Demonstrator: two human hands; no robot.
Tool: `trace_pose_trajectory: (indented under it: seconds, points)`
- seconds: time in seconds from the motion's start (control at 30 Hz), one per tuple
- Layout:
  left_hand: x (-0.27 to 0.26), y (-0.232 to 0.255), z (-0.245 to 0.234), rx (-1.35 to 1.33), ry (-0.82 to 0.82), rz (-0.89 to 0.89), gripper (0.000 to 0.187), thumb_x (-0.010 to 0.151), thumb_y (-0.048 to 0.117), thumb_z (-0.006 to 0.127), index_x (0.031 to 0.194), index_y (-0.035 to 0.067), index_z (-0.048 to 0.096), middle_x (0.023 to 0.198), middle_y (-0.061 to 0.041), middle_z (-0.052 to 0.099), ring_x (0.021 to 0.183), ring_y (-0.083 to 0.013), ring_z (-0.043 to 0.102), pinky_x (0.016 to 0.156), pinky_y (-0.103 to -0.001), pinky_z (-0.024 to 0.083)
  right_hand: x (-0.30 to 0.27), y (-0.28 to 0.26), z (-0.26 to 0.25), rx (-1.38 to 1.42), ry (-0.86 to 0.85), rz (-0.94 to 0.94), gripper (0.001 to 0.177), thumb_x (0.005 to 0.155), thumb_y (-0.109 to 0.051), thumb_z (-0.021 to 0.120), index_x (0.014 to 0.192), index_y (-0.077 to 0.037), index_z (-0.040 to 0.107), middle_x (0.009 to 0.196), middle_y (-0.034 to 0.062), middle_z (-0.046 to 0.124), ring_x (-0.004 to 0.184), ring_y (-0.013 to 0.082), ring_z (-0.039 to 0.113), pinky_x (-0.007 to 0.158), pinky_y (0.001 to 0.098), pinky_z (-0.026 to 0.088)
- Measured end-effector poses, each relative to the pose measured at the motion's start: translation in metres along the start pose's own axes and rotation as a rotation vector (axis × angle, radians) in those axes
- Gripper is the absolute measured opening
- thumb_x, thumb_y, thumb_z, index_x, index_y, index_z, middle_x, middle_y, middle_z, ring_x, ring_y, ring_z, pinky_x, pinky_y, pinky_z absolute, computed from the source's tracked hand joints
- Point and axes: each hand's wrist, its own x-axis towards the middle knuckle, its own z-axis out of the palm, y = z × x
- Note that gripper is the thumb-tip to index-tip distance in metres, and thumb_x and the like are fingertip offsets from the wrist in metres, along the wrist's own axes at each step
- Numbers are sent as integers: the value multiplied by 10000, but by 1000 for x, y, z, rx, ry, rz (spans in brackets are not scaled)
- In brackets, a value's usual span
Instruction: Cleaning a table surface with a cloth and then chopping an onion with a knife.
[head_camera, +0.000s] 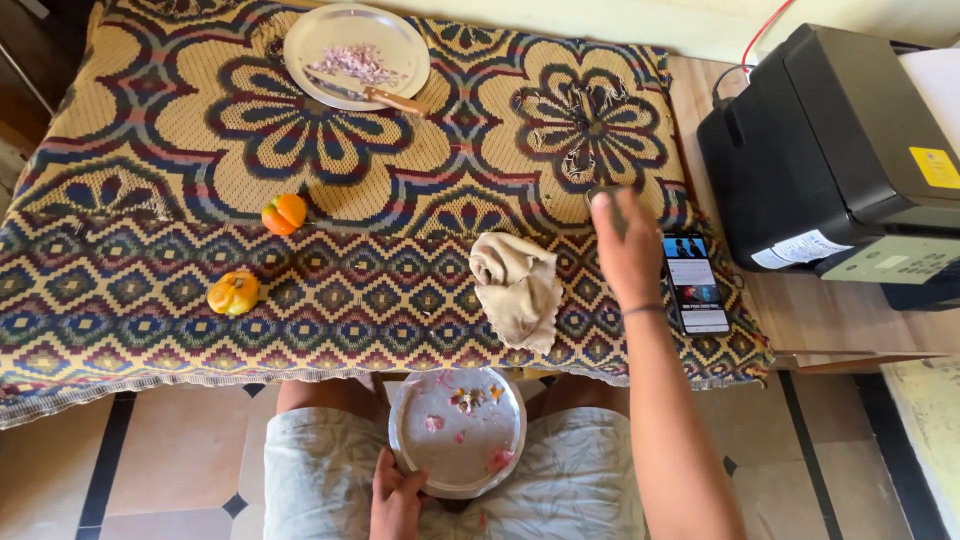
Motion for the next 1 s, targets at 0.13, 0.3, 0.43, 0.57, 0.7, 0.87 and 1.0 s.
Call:
trace_pose_trajectory:
  seconds: [0.13,0.3,0.43,0.57,0.7,0.87,1.0]
  points:
    - [21,-21,-12,-16,-48,42,462,792,-69,598,1234,50,529,1063,-139,732,887,-244,745,638,-364,622,52,78,43,-443,384,-145,821,1109,-642,454,1416,119,492,1421,376,459,1280,505,469,1009,631,437]
    - [33,-35,-25,-7,-55,56,477,777,-90,599,1234,24,524,1058,-194,731,828,-288,760,559,-377,609,1,-36,36,-283,-17,-205,768,1039,-643,404,1419,1,585,1375,255,619,1272,355,606,1051,482,480]
    - [15,-18,-9,-23,21,30,528,781,-42,610,1284,104,541,1044,-106,723,841,-225,708,587,-344,552,-35,-60,29,172,-140,-293,576,1034,-511,488,1410,-97,627,1323,176,705,1222,297,699,1020,401,552]
    - [12,-24,-14,121,30,45,412,845,19,649,1246,55,562,964,-107,676,798,-203,615,608,-349,483,-82,-95,25,-51,100,-747,629,948,-424,681,1435,-36,589,1420,241,575,1243,405,631,960,454,538]
    - [-33,42,29,47,22,-28,407,821,20,567,1214,124,550,999,-58,690,840,-172,646,663,-337,526,-115,-94,39,-202,58,-746,554,847,-256,702,1364,-63,652,1372,231,593,1073,396,667,830,440,573]
    - [-43,56,33,101,-19,6,297,841,25,579,1128,94,553,1000,-48,666,872,-161,616,704,-324,506,-156,-111,19,160,-308,-536,396,868,75,573,1194,-87,732,1285,117,705,804,230,725,621,311,553]
    - [-35,39,23,134,-35,67,258,869,24,601,1118,63,550,964,-72,620,832,-177,556,678,-332,460,-168,-105,15,278,-473,-454,352,863,73,587,1131,-77,759,1195,105,739,652,219,649,532,289,478]
